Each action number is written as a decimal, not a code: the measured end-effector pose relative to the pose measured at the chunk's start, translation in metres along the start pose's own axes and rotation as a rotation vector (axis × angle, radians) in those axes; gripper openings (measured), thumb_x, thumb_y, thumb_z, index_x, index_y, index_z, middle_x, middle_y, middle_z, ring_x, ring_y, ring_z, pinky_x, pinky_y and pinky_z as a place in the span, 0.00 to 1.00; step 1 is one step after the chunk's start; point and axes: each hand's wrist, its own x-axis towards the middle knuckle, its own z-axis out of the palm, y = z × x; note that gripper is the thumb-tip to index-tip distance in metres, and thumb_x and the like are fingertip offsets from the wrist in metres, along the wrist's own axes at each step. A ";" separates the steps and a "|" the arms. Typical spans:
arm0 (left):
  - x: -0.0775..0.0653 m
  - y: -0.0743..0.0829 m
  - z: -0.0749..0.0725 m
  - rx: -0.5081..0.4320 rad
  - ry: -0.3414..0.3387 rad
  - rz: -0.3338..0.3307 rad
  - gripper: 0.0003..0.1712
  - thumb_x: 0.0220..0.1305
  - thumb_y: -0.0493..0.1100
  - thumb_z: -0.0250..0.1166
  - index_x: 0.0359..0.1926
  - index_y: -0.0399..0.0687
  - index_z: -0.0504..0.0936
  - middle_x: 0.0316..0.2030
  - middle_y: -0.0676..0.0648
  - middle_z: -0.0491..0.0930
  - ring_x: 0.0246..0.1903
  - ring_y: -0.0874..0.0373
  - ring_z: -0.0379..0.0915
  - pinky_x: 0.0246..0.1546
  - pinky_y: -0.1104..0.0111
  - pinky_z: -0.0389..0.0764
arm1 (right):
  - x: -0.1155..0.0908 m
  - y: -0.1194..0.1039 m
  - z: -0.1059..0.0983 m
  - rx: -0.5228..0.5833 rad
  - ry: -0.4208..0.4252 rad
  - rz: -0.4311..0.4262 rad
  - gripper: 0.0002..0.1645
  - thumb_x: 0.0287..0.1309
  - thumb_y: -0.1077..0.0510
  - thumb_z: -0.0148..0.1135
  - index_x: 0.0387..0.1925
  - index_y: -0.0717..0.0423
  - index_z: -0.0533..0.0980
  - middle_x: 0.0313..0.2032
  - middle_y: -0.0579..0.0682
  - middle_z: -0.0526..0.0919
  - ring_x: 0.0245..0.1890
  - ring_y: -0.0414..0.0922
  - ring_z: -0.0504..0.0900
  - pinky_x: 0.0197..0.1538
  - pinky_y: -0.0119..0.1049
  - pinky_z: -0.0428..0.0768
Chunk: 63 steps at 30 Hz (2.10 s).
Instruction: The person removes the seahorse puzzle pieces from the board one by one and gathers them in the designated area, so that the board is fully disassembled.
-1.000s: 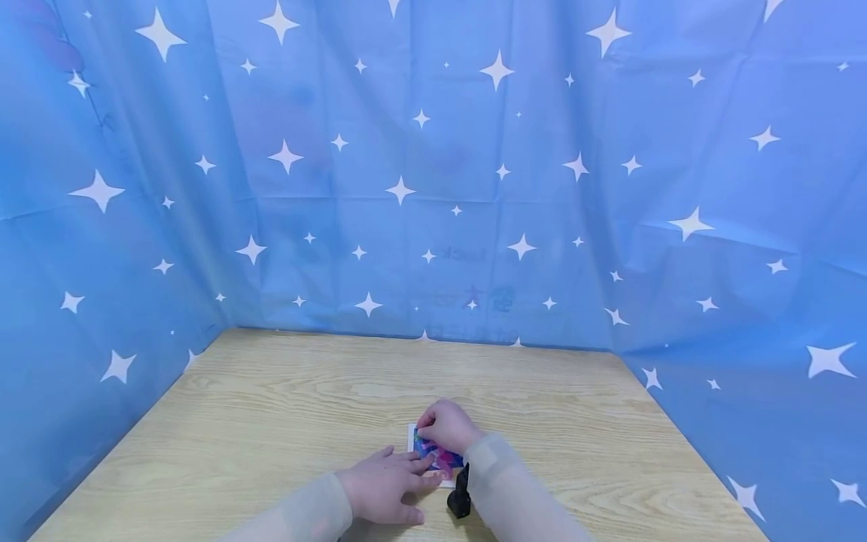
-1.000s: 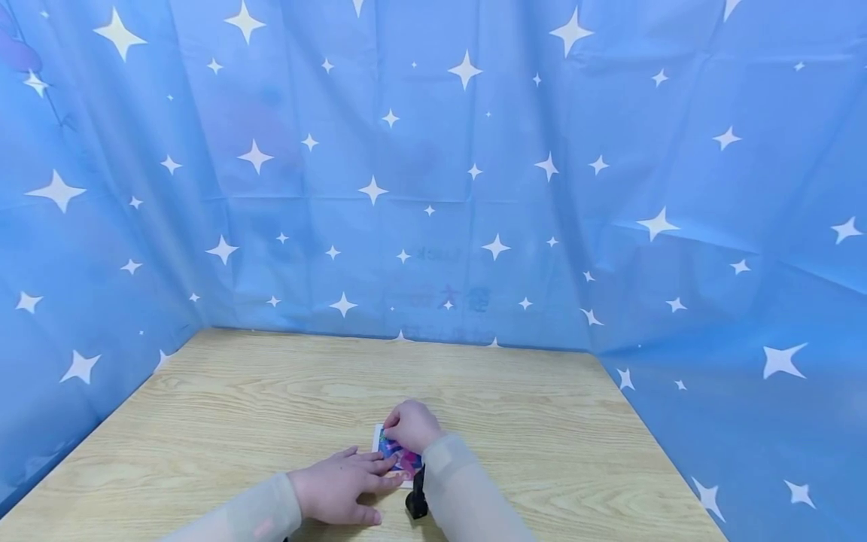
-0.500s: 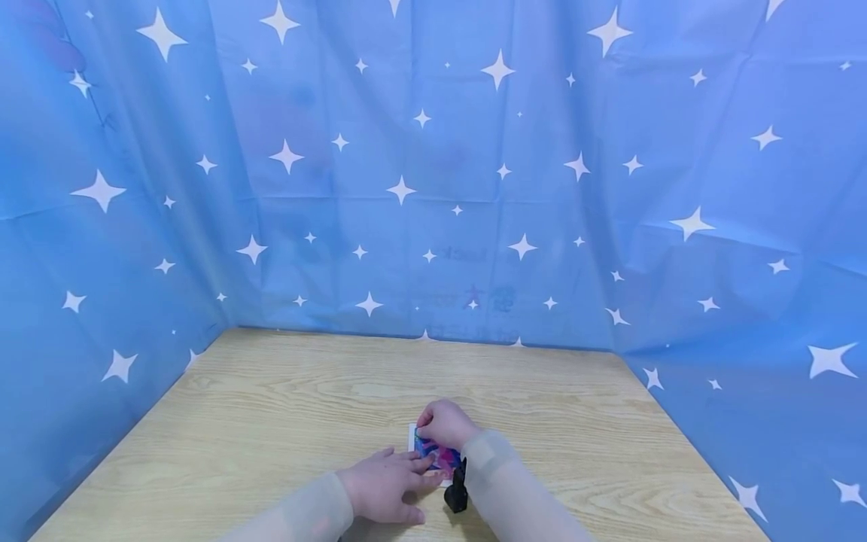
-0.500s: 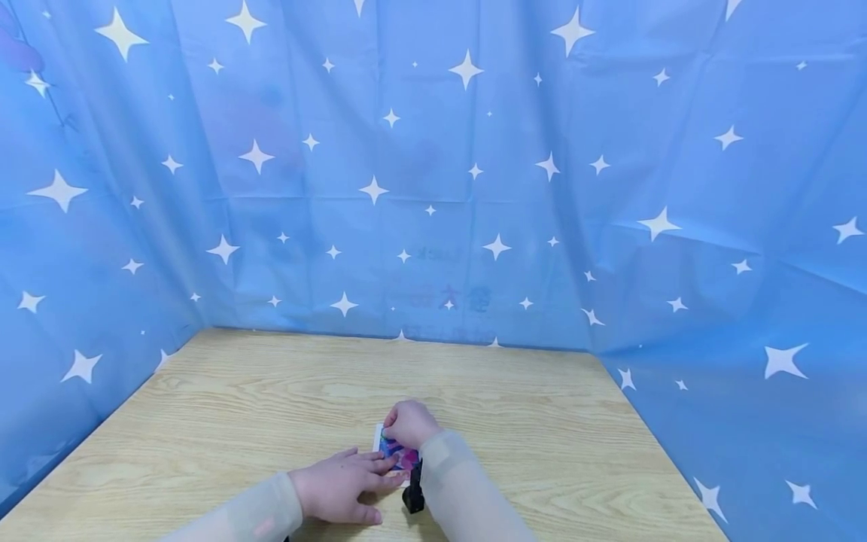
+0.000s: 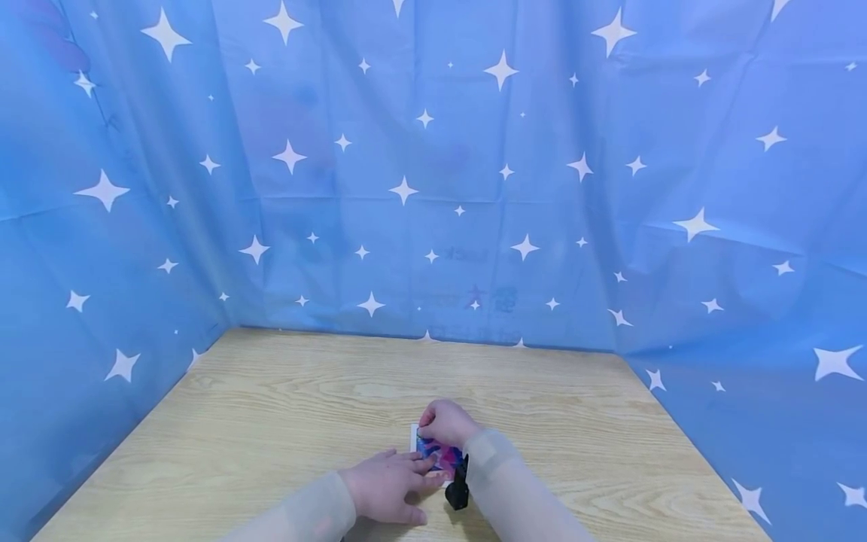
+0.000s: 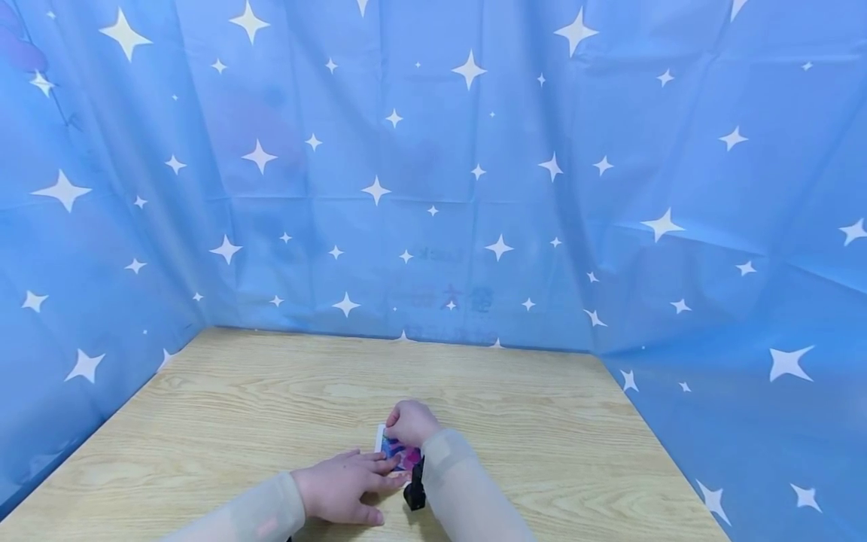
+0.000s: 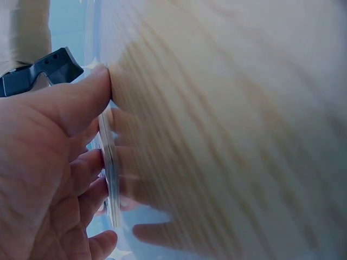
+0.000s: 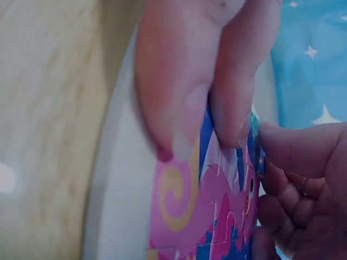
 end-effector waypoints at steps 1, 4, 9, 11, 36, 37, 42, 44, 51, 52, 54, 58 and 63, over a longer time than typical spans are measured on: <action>0.000 0.000 0.000 0.001 -0.001 0.001 0.35 0.62 0.64 0.59 0.70 0.68 0.65 0.69 0.52 0.62 0.69 0.53 0.55 0.60 0.45 0.66 | 0.000 0.001 0.000 -0.004 -0.001 -0.007 0.05 0.54 0.63 0.67 0.29 0.55 0.77 0.28 0.45 0.77 0.30 0.41 0.74 0.39 0.40 0.77; 0.000 0.001 0.000 0.007 0.001 0.005 0.35 0.62 0.64 0.59 0.70 0.68 0.65 0.69 0.52 0.62 0.69 0.53 0.56 0.59 0.45 0.67 | 0.000 0.002 -0.001 -0.019 -0.003 -0.037 0.07 0.51 0.65 0.69 0.30 0.55 0.77 0.28 0.45 0.77 0.29 0.41 0.74 0.38 0.39 0.77; 0.001 0.000 0.000 0.021 -0.002 0.012 0.35 0.63 0.64 0.59 0.69 0.68 0.65 0.69 0.53 0.61 0.69 0.54 0.55 0.59 0.46 0.68 | -0.001 -0.001 -0.004 -0.060 -0.017 -0.044 0.07 0.51 0.65 0.70 0.30 0.55 0.78 0.27 0.44 0.76 0.29 0.41 0.74 0.38 0.39 0.77; 0.002 0.000 0.000 0.026 -0.003 0.013 0.35 0.62 0.64 0.59 0.69 0.68 0.66 0.70 0.53 0.61 0.69 0.54 0.55 0.59 0.46 0.68 | -0.001 -0.003 -0.004 -0.067 -0.023 -0.035 0.07 0.51 0.65 0.70 0.30 0.55 0.78 0.27 0.45 0.76 0.29 0.41 0.74 0.38 0.39 0.77; -0.001 0.001 -0.001 -0.022 -0.009 0.005 0.33 0.63 0.63 0.59 0.68 0.66 0.68 0.69 0.53 0.62 0.69 0.53 0.56 0.60 0.46 0.66 | 0.001 0.007 -0.007 0.079 -0.111 0.053 0.12 0.53 0.69 0.66 0.36 0.52 0.78 0.33 0.48 0.76 0.34 0.46 0.74 0.42 0.42 0.76; -0.001 0.001 -0.001 -0.021 -0.009 0.004 0.33 0.63 0.63 0.60 0.68 0.66 0.68 0.69 0.53 0.62 0.69 0.53 0.56 0.60 0.46 0.66 | 0.001 0.007 -0.007 0.091 -0.113 0.055 0.11 0.54 0.70 0.66 0.36 0.52 0.78 0.33 0.48 0.76 0.33 0.46 0.74 0.41 0.42 0.76; -0.001 0.002 -0.001 -0.012 -0.008 -0.004 0.33 0.62 0.63 0.60 0.68 0.66 0.68 0.69 0.53 0.63 0.69 0.53 0.56 0.61 0.47 0.66 | 0.001 0.009 -0.005 0.151 -0.105 0.047 0.10 0.55 0.70 0.63 0.35 0.53 0.78 0.32 0.49 0.75 0.31 0.45 0.74 0.37 0.38 0.75; -0.001 0.002 -0.001 -0.013 -0.009 -0.011 0.33 0.62 0.63 0.60 0.68 0.66 0.69 0.69 0.53 0.63 0.68 0.52 0.57 0.61 0.47 0.66 | 0.000 0.010 -0.005 0.157 -0.092 0.044 0.09 0.56 0.69 0.64 0.35 0.54 0.77 0.31 0.49 0.75 0.31 0.45 0.73 0.37 0.38 0.74; -0.002 0.002 -0.001 -0.012 -0.003 -0.014 0.33 0.62 0.64 0.60 0.68 0.66 0.69 0.69 0.53 0.63 0.68 0.52 0.57 0.60 0.46 0.66 | 0.001 0.015 -0.005 0.158 -0.056 0.021 0.04 0.57 0.66 0.65 0.33 0.56 0.77 0.31 0.47 0.77 0.33 0.44 0.74 0.40 0.39 0.75; -0.002 0.003 -0.001 -0.014 -0.003 -0.015 0.33 0.62 0.64 0.60 0.68 0.66 0.69 0.69 0.53 0.63 0.68 0.52 0.57 0.60 0.46 0.66 | 0.001 0.016 -0.005 0.164 -0.058 0.017 0.04 0.57 0.66 0.64 0.33 0.56 0.78 0.31 0.47 0.77 0.33 0.44 0.74 0.40 0.40 0.75; -0.002 0.003 -0.002 -0.018 -0.003 -0.014 0.33 0.62 0.63 0.59 0.68 0.66 0.69 0.68 0.53 0.63 0.68 0.52 0.57 0.60 0.46 0.66 | 0.001 0.017 -0.006 0.187 -0.064 0.016 0.04 0.57 0.66 0.64 0.33 0.55 0.78 0.32 0.48 0.77 0.33 0.45 0.74 0.40 0.40 0.74; -0.003 0.004 -0.003 -0.019 -0.004 -0.012 0.33 0.63 0.63 0.60 0.67 0.65 0.69 0.68 0.52 0.64 0.68 0.51 0.58 0.60 0.46 0.66 | 0.000 0.018 -0.005 0.233 -0.064 0.038 0.04 0.58 0.65 0.64 0.34 0.54 0.77 0.31 0.49 0.77 0.33 0.46 0.74 0.39 0.40 0.73; -0.003 0.005 -0.004 -0.017 -0.005 -0.013 0.33 0.63 0.63 0.60 0.68 0.64 0.69 0.68 0.52 0.64 0.68 0.51 0.58 0.60 0.47 0.66 | 0.000 0.020 -0.005 0.257 -0.057 0.052 0.03 0.57 0.64 0.65 0.33 0.55 0.78 0.31 0.49 0.77 0.33 0.46 0.74 0.39 0.40 0.72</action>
